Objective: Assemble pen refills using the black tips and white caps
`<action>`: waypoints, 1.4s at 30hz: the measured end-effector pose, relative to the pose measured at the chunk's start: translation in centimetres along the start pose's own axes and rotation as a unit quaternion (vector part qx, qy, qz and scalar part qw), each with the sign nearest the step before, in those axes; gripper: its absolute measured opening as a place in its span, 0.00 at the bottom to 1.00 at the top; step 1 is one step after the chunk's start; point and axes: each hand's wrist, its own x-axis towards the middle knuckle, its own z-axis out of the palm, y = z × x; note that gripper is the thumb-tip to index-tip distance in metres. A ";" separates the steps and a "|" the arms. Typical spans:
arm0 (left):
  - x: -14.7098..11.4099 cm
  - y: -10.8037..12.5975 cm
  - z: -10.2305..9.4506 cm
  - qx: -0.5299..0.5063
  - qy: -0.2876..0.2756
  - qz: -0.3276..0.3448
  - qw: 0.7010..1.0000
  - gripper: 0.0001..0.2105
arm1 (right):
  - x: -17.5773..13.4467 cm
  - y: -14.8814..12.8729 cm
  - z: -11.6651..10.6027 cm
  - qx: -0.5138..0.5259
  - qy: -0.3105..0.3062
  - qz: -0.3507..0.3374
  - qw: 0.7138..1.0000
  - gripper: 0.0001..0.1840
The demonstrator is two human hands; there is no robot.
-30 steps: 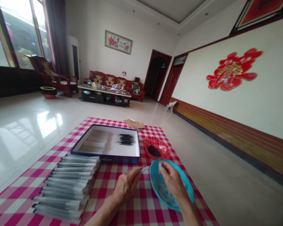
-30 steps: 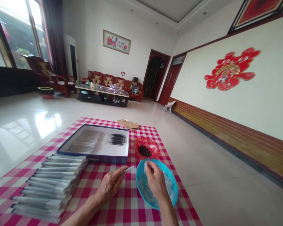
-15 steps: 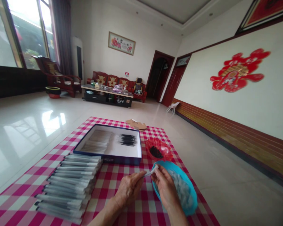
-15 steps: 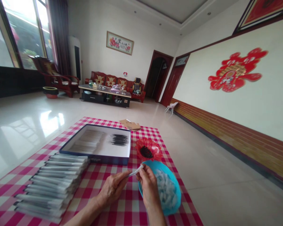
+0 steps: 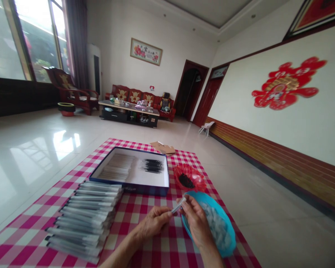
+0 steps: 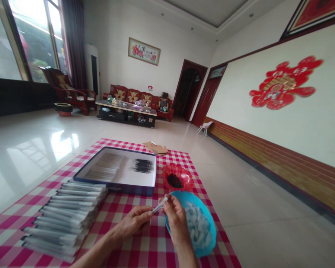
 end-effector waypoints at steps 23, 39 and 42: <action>-0.4 0.0 0.4 -0.124 -0.050 -0.022 0.991 0.18 | -0.6 -1.7 0.4 0.076 -0.032 0.035 0.996 0.12; -0.6 0.7 0.5 0.265 0.106 0.175 0.942 0.16 | -0.7 -1.1 0.8 0.008 0.052 0.013 0.999 0.21; -0.8 1.5 0.8 0.233 0.155 0.185 0.942 0.17 | -1.9 -1.2 1.0 -0.054 0.127 -0.050 0.989 0.26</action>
